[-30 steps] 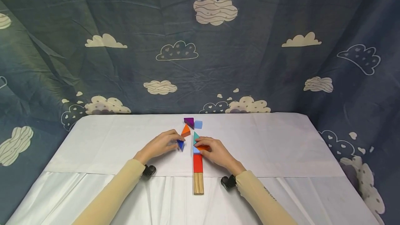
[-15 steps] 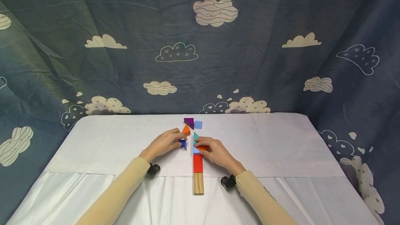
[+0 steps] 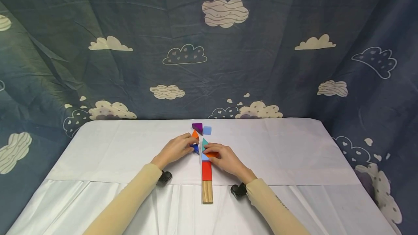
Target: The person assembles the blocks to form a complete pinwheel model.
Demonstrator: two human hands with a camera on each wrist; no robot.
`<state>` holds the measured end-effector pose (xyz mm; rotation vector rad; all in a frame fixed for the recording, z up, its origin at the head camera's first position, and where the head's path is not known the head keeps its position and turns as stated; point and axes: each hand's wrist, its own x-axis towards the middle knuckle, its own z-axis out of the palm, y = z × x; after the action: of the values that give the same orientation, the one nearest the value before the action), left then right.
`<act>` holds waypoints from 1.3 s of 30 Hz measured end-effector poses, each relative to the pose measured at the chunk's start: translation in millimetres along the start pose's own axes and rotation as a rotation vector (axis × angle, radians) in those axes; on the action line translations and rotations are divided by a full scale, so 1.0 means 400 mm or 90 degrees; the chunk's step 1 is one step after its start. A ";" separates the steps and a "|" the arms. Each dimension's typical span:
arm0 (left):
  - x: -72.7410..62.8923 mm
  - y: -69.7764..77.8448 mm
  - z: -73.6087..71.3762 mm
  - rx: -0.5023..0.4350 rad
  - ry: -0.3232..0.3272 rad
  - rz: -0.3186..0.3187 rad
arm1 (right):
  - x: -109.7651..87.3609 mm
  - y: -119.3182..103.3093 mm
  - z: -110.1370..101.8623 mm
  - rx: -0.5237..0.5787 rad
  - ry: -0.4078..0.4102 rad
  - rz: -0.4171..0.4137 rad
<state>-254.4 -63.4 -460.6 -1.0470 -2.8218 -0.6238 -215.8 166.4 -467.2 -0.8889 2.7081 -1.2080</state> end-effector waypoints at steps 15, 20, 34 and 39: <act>-0.060 -0.031 -0.025 -0.027 -0.047 0.078 | -0.004 0.002 0.004 -0.008 -0.002 0.003; -0.063 -0.032 -0.023 -0.018 -0.053 0.114 | -0.004 0.004 0.004 -0.007 0.001 -0.003; -0.061 -0.025 -0.007 0.007 -0.056 0.119 | -0.007 0.008 0.006 -0.009 0.000 -0.001; -0.061 -0.025 -0.003 0.004 -0.056 0.124 | -0.006 0.007 0.006 -0.006 0.000 -0.002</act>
<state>-242.0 -85.6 -467.9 -1.3590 -2.7444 -0.5614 -214.5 167.7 -471.2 -0.8945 2.7152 -1.1971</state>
